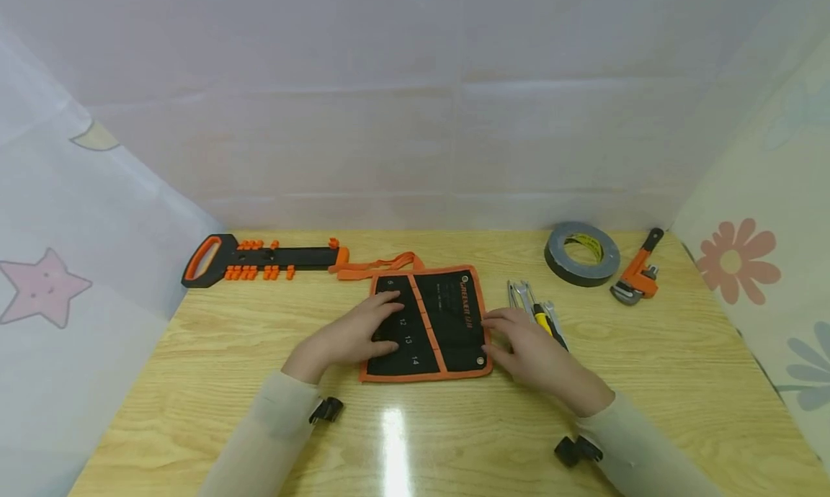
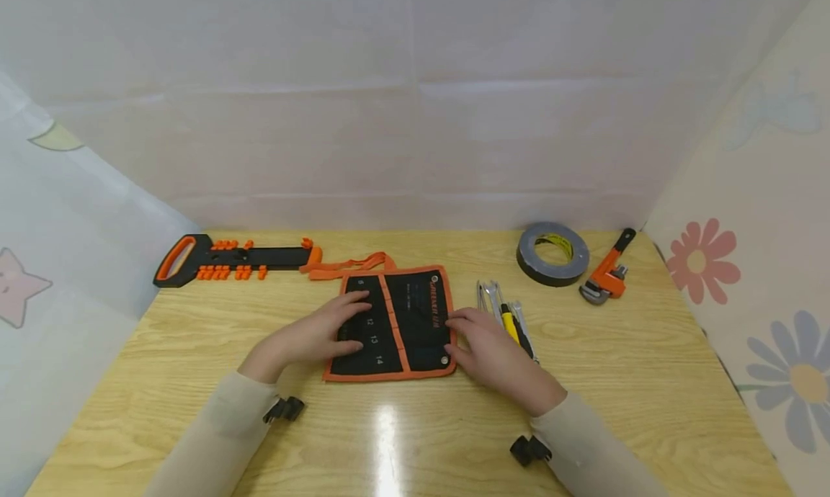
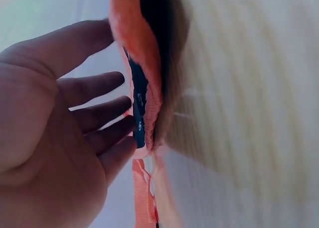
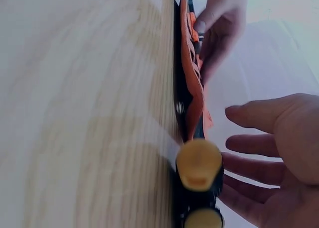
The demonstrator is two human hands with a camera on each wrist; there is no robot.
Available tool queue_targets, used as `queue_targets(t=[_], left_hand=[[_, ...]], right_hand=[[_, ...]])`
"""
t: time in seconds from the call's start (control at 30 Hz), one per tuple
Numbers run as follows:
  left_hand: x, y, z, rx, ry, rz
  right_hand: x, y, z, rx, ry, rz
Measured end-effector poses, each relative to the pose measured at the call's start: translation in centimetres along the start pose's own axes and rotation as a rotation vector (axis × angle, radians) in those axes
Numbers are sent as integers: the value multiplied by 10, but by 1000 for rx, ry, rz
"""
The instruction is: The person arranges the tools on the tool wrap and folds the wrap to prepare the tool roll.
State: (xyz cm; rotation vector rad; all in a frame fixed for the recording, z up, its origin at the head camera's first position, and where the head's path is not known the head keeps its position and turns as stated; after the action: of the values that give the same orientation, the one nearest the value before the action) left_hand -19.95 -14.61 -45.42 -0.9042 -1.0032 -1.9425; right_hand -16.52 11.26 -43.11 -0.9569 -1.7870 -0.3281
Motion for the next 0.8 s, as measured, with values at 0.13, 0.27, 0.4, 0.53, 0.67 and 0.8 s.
queue_targets(t=[0.13,0.27,0.4,0.53,0.67,0.8], left_hand=[[-5,8,2,26,-16,-16],[-10,9,2,39,-35,-21],[-13,9,1,56,-43,-25],[-13,9,1,54,-28,-26],[-15,9,1,51,-22,-31],[-16,8,0,55,-20,-34]], right_hand=[[13,9,5,-39,30,81],[20,17,11,-93,41,115],[23,22,15,-128,47,138],[24,26,19,-166,50,145],[22,31,23,-216,50,121],[19,35,27,-255,43,95]])
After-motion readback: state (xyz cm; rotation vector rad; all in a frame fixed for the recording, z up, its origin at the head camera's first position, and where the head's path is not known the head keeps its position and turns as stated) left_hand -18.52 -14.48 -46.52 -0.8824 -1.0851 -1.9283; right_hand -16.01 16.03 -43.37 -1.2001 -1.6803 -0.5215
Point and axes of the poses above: each hand's wrist, its own y-axis away from the middle knuckle, its own x-axis out of the back of the hand, z = x × y, the point moved 8 cm from there along -y, towards the middle knuckle, and after that the axes turned 11 degrees about x, right-handed, at the moved point
